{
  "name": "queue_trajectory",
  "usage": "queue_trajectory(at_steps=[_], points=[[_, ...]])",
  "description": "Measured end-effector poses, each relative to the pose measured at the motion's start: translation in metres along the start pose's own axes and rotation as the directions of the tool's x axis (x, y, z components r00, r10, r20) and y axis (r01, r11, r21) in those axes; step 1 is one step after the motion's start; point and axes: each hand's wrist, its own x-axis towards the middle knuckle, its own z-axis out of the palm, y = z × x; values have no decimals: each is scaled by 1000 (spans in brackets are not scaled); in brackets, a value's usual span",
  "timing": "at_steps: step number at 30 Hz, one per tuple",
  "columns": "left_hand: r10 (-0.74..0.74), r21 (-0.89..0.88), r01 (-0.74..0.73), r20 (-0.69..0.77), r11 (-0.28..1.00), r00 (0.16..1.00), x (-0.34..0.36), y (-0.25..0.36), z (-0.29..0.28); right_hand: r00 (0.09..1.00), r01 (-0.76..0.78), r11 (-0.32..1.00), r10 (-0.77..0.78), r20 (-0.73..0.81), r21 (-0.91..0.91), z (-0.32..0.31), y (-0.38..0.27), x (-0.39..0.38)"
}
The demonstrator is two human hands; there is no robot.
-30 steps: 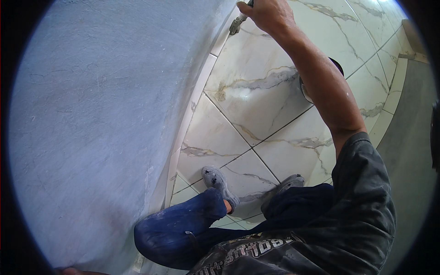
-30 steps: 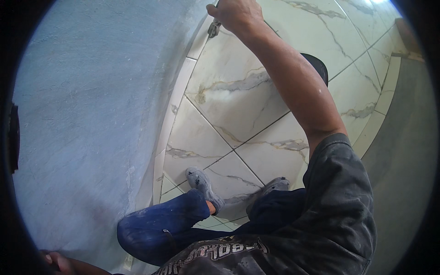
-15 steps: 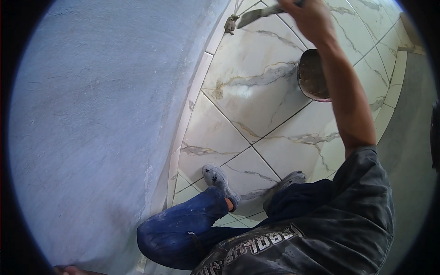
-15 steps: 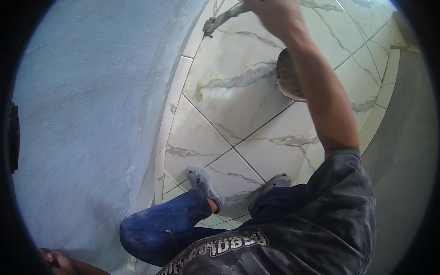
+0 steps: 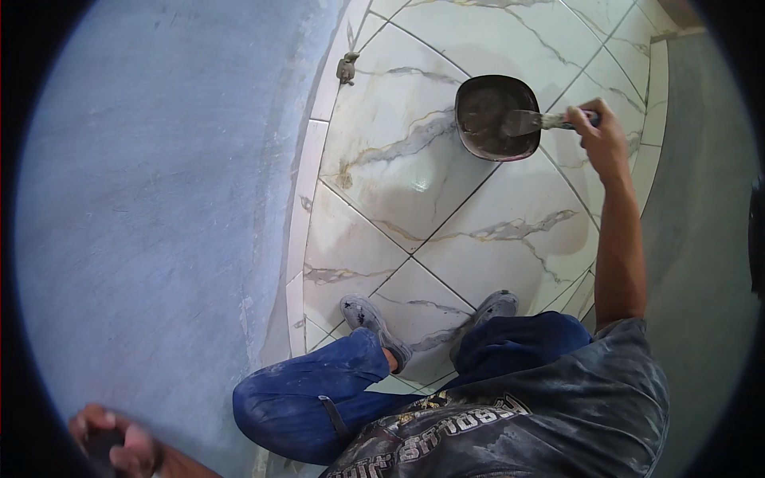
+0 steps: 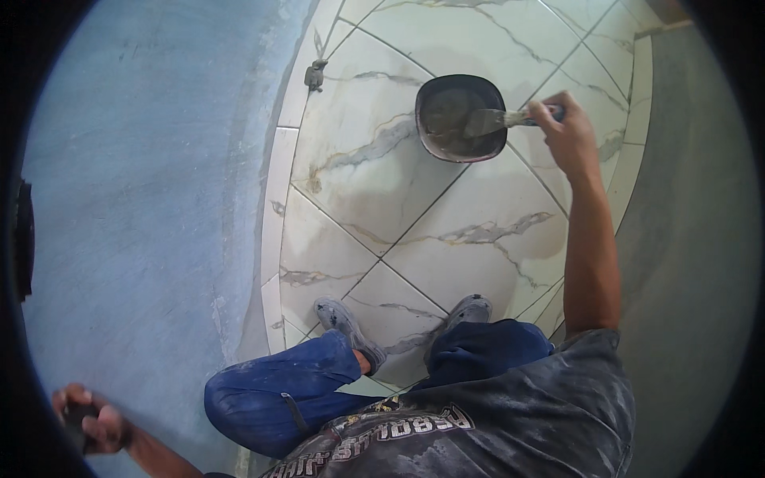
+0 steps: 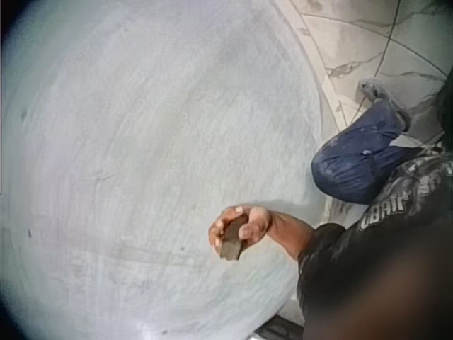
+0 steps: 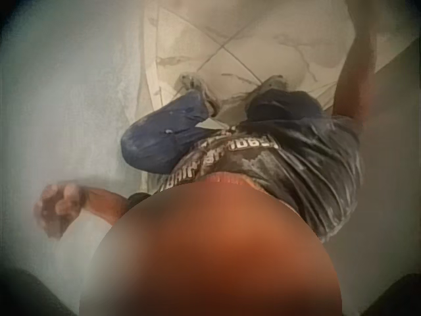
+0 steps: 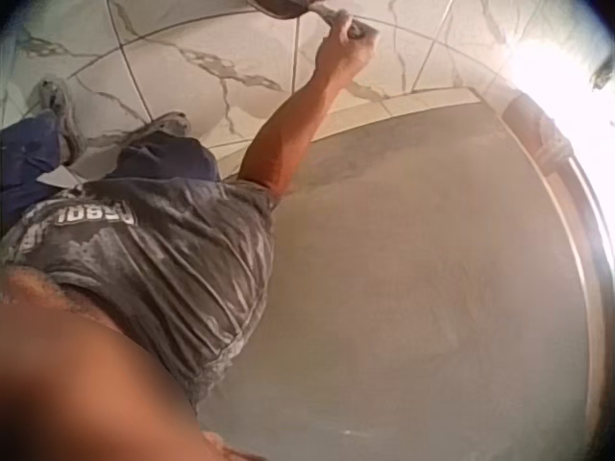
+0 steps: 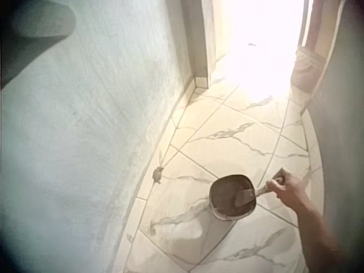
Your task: Applying grout or filler to the gaps between wall tiles and the floor using a putty knife.
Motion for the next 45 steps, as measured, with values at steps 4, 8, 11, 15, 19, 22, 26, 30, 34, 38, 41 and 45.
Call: queue_trajectory(at_steps=[4, 8, 11, 15, 19, 22, 26, 30, 34, 38, 41, 45], points=[[-365, -520, 514, 367, 682, 856, -21, 54, 77, 999, -3, 993, 8, 48, -118, 20, 5, 5], [-346, -553, 832, 771, 54, 535, -33, 119, 157, 997, -32, 991, 41, 67, -133, 27, 21, 9], [-104, -295, 871, 955, -394, 276, -41, 136, 206, 991, -98, 987, 107, 74, -127, 26, 24, 5], [-38, -156, 857, 987, -491, 157, -39, 170, 267, 680, 283, 717, -618, -394, -637, 20, -31, -24], [-62, -136, 813, 991, -566, 123, -48, 189, 323, 829, 348, 914, -404, 386, 208, 66, -101, -74], [-92, -203, 860, 979, -468, 181, -57, 211, 363, 764, 394, 893, -449, 464, 217, 119, -125, -93], [-8, -157, 816, 983, -556, 184, -58, 229, 402, 808, 310, 926, -376, 454, 216, 170, -118, -83], [-19, -187, 792, 976, -581, 216, -51, 231, 419, 831, 284, 946, -325, 451, 158, 187, -111, -66], [57, -195, 757, 954, -623, 293, -55, 222, 431, 863, 157, 967, -233, 447, 200, 193, -118, -55], [45, -189, 750, 959, -634, 280, -58, 219, 440, 862, -56, 948, -113, 495, 313, 214, -103, -35], [-2, -196, 825, 973, -529, 230, -79, 209, 461, 834, -142, 921, -86, 545, 362, 233, -99, -16], [-364, -235, 890, 848, 391, 384, -150, 205, 484, 957, -26, 982, -30, 288, 189, 262, -96, 30]])
